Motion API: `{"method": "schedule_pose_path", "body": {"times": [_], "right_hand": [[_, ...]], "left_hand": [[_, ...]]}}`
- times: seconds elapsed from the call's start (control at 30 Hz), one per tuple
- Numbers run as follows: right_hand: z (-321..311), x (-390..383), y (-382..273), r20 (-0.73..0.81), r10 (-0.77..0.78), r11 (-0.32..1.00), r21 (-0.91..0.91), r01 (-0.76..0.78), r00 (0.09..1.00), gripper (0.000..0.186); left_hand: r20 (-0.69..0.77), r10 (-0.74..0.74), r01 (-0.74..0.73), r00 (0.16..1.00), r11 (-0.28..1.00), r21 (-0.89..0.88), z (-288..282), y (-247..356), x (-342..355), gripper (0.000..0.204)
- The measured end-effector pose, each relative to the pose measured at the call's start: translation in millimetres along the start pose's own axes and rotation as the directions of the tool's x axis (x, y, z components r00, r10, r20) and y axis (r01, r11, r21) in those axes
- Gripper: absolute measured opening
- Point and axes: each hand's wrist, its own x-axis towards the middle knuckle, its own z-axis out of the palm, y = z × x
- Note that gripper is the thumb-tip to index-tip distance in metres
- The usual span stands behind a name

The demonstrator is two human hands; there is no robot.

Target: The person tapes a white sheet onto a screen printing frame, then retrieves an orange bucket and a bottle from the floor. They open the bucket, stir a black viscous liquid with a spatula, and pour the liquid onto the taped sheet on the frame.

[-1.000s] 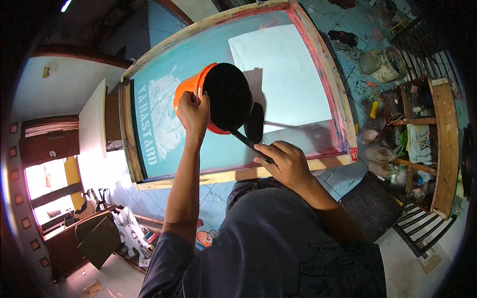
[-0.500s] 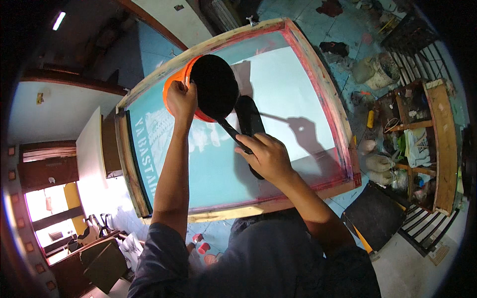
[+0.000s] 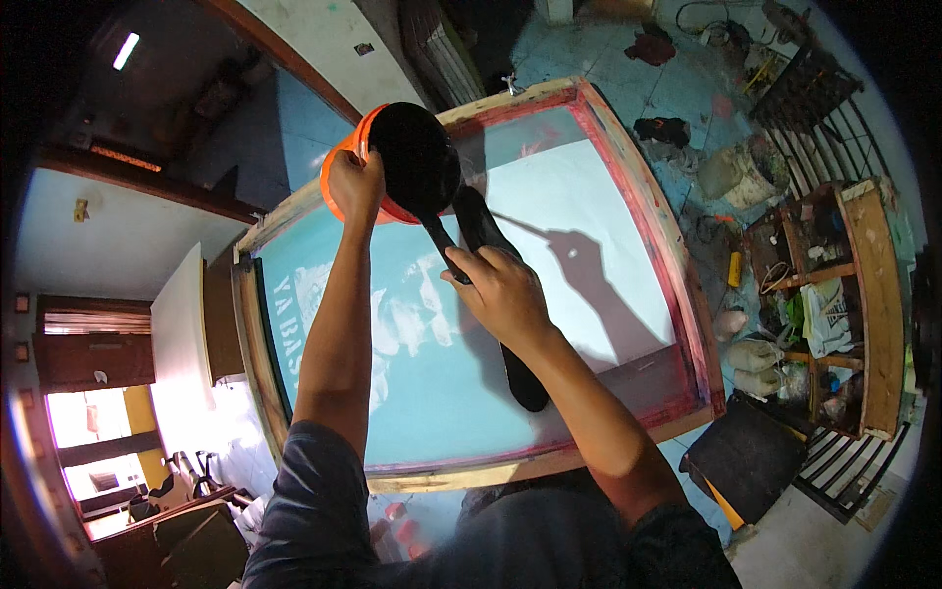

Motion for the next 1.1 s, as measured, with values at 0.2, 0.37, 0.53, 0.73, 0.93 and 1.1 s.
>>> {"method": "schedule_pose_path", "body": {"times": [0.2, 0.37, 0.53, 0.73, 0.93, 1.1], "right_hand": [[13, 20, 5, -0.001, 0.033, 0.999, 0.000, -0.033, 0.999, 0.032], [12, 26, -3, -0.036, 0.095, 0.993, 0.080, -0.092, 0.995, 0.028], [-12, 53, -7, -0.018, 0.166, 0.975, 0.150, -0.162, 0.986, 0.029], [-34, 125, -6, 0.186, -0.031, 0.995, 0.100, 0.013, 0.982, 0.031], [-37, 133, -68, 0.410, -0.178, 0.984, 0.069, 0.164, 0.895, 0.035], [-37, 73, -152, 0.505, -0.189, 0.982, 0.096, 0.162, 0.842, 0.035]], "left_hand": [[-0.025, -0.039, 0.039, 0.999, 0.999, -0.009, 11, -6, 23, 0.035], [-0.014, -0.113, 0.111, 0.994, 0.990, -0.082, 6, -47, 31, 0.037], [0.081, -0.296, 0.305, 0.952, 0.892, -0.332, -19, -70, 14, 0.035], [0.314, -0.395, 0.504, 0.863, 0.633, -0.588, -75, -85, -25, 0.025], [0.326, -0.528, 0.571, 0.784, 0.410, -0.711, -154, -87, -90, 0.023], [0.288, -0.558, 0.537, 0.778, 0.354, -0.766, -239, -72, -166, 0.018]]}}
